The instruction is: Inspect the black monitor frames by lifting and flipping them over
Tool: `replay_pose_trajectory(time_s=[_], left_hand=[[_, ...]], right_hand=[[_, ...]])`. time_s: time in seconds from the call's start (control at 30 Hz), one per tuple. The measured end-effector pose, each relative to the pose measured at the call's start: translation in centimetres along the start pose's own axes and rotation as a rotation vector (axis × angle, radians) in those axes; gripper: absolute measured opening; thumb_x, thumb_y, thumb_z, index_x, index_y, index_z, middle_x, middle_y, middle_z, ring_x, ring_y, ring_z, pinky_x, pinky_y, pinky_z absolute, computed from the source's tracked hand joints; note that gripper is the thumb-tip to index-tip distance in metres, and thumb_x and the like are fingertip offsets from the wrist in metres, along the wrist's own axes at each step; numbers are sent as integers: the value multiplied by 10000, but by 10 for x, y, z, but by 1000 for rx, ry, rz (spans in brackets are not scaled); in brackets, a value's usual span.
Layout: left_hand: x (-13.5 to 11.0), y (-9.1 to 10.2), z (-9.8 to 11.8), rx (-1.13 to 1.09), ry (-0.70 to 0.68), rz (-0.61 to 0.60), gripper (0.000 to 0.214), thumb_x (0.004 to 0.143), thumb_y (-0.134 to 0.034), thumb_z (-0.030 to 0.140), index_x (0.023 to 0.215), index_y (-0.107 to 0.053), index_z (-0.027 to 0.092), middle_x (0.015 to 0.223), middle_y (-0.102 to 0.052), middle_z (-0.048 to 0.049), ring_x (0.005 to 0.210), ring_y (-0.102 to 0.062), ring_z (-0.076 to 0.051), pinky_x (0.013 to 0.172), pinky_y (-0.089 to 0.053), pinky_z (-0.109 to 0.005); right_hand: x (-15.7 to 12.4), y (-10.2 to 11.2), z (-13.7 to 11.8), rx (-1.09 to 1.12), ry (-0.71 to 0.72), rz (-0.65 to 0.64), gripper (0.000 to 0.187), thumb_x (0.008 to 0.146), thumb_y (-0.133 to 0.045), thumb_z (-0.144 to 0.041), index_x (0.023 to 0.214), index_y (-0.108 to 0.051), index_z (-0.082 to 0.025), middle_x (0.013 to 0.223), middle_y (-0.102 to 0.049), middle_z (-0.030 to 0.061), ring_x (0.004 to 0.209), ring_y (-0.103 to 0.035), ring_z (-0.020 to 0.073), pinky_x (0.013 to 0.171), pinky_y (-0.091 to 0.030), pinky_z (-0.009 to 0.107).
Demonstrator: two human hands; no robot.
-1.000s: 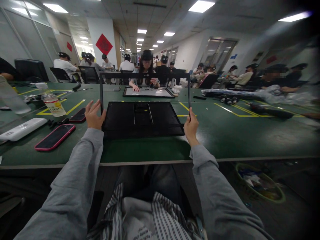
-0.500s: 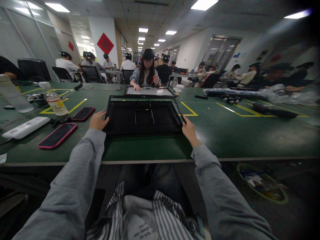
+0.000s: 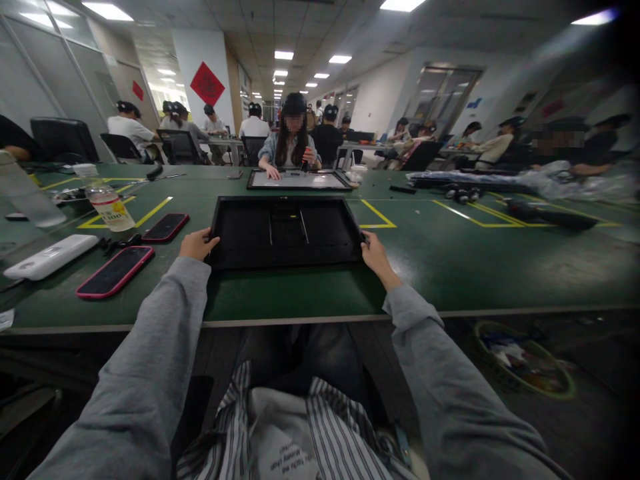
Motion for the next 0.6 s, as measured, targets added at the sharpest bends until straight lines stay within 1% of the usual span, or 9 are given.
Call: replay_pose_trajectory(time_s=[0.1,0.2,0.27,0.3,0.37,0.47,0.53,0.6], left_hand=[[2,-9,4,-203,13,-46,576,785,-740,384,1305,-655,153,1269,-696,-142,1136,-674,-297,1037,-498,-438],[5,-22,12,-427,12,-115,659,746,-775,364,1333,-624,107,1347,-645,-168,1239,-616,-304,1078,-479,-437],[7,-28,18,-513,-8,-154,690,734,-781,348,1348,-606,88,1381,-618,-181,1285,-581,-308,1094,-468,-433],[7,-30,20,-522,-19,-165,693,736,-775,334,1357,-597,84,1387,-613,-183,1290,-577,-308,1096,-466,-431],[7,-31,22,-447,-37,-165,674,753,-745,297,1377,-587,100,1381,-622,-166,1265,-596,-303,1098,-462,-434],[5,-28,22,-208,-46,-121,615,803,-670,266,1400,-582,147,1364,-643,-120,1186,-648,-277,1098,-452,-408],[1,-26,25,-80,-56,-101,588,842,-620,286,1415,-572,162,1361,-648,-102,1126,-676,-251,1076,-462,-369],[-1,-25,27,-8,-60,-85,582,870,-591,327,1427,-558,164,1362,-647,-101,1090,-686,-233,1048,-475,-345]], right_hand=[[1,5,4,-8,-11,19,515,837,-457,-144,1343,-550,-113,1280,-658,184,1207,-604,300,1070,-454,505],[0,14,12,-26,-62,21,526,827,-457,-131,1346,-545,-111,1290,-650,198,1211,-600,316,1064,-453,522],[-1,20,17,-30,-99,9,524,828,-462,-136,1344,-544,-101,1300,-643,212,1209,-603,323,1061,-454,518],[-2,22,19,-28,-110,5,518,831,-467,-146,1341,-545,-102,1293,-646,214,1204,-606,326,1060,-455,516],[-4,25,20,-21,-114,8,499,839,-478,-174,1329,-552,-118,1261,-664,208,1189,-614,332,1056,-456,520],[-6,26,16,-2,-79,8,478,849,-490,-212,1318,-550,-143,1233,-678,198,1173,-619,338,1039,-464,537],[-6,24,12,0,-64,1,475,850,-491,-219,1316,-535,-140,1237,-672,204,1168,-618,340,1031,-468,542],[-7,22,10,-20,-71,-3,475,847,-488,-216,1311,-521,-123,1237,-662,218,1167,-614,344,1031,-463,544]])
Point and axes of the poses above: each hand's wrist, its own x-axis towards the middle knuckle, its own y-axis out of the back of the hand, z = x × y, the point moved 9 cm from there along x, towards the middle knuckle
